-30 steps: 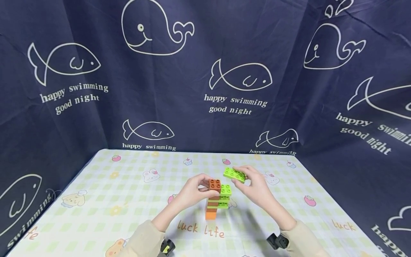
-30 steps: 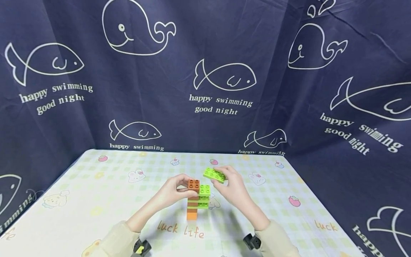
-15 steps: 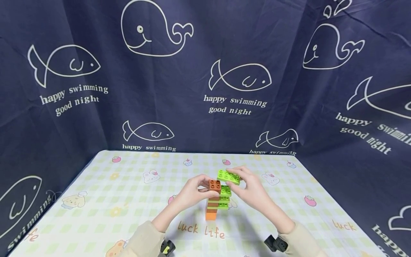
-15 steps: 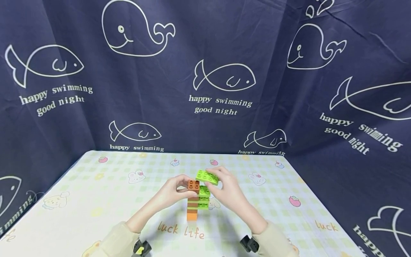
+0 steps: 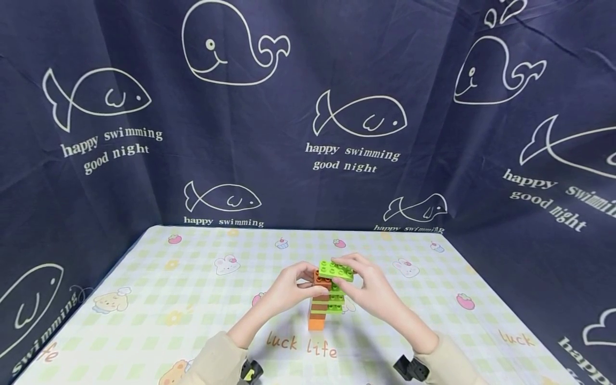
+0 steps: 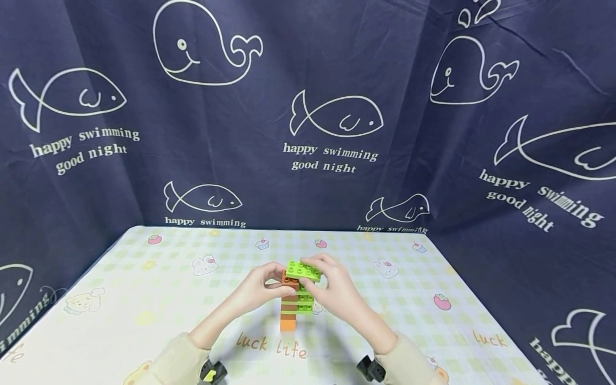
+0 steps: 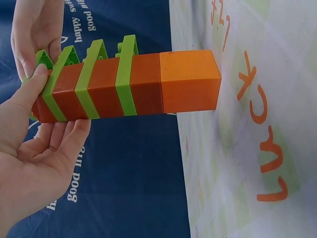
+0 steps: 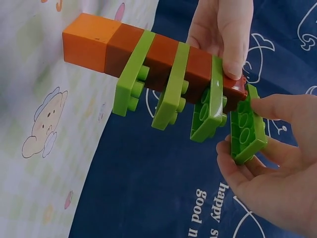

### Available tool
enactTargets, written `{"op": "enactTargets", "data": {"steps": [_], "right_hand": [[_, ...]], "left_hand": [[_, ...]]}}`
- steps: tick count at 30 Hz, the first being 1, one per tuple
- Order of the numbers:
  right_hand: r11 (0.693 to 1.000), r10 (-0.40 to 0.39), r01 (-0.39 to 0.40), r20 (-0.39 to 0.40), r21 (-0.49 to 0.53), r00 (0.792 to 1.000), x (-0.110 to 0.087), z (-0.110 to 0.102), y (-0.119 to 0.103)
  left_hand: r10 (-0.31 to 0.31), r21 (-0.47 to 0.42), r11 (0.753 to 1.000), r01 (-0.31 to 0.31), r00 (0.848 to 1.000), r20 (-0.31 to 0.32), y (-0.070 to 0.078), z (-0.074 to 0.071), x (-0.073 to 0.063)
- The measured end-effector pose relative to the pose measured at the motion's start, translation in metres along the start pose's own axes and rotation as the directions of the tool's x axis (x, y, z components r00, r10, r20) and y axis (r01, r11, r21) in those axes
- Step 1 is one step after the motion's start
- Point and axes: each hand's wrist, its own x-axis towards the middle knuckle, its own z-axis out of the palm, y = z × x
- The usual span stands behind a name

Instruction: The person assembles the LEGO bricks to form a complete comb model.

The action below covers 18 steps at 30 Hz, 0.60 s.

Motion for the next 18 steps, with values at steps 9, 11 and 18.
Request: {"op": "enactTargets", "data": {"steps": [9, 11, 18], "right_hand": [[0.997, -0.069, 0.069, 0.025, 0.026, 0.997, 0.0008, 0.001, 0.0036], [0.996, -0.087, 0.086, 0.033, 0.032, 0.996, 0.0011, 0.0007, 0.004], [0.994, -0.105, 0.103, 0.059, 0.043, 0.993, 0.0013, -0.0001, 0.0042]], "left_hand": [[-0.011, -0.005, 1.0, 0.011, 1.0, 0.012, -0.0001, -0.001, 0.0], [-0.014, -0.004, 1.0, 0.015, 1.0, 0.014, 0.0003, -0.0013, -0.0001], [-0.01, -0.01, 1.0, 0.01, 1.0, 0.011, 0.0009, -0.0013, -0.0007]]}}
